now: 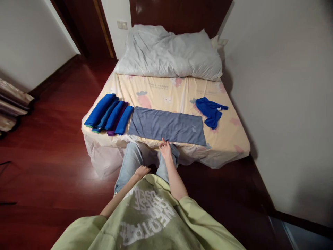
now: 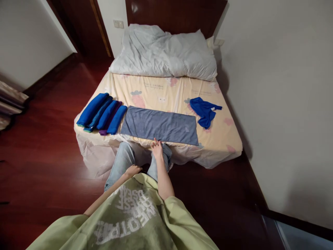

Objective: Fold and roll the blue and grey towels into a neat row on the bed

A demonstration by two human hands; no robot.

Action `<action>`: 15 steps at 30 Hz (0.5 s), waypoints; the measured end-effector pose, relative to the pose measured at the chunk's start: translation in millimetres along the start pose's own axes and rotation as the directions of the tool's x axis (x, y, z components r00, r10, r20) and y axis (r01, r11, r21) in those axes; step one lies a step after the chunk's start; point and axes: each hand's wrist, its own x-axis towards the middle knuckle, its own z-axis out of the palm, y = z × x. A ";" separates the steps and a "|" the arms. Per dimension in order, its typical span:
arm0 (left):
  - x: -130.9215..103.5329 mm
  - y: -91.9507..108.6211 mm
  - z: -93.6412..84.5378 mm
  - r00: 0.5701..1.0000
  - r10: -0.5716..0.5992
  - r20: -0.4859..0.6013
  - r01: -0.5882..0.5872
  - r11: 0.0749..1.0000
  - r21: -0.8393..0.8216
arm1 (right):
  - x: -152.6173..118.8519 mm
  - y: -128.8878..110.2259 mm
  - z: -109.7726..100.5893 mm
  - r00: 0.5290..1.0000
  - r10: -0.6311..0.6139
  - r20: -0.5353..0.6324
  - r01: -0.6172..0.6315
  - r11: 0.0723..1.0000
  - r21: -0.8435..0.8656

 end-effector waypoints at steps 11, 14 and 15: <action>12.2 1.8 -1.2 0.998 -0.021 0.061 0.023 1.000 -0.016 | 30.4 -1.7 14.6 1.000 0.003 0.004 -0.003 0.984 0.180; 14.7 10.2 -4.7 0.997 -0.019 0.074 0.022 0.999 -0.049 | 37.2 1.3 13.2 1.000 0.012 -0.023 -0.007 0.979 0.204; 15.4 12.9 -7.1 0.997 -0.013 0.075 0.018 0.998 -0.066 | 38.7 2.3 12.3 0.999 0.017 -0.030 -0.011 0.977 0.212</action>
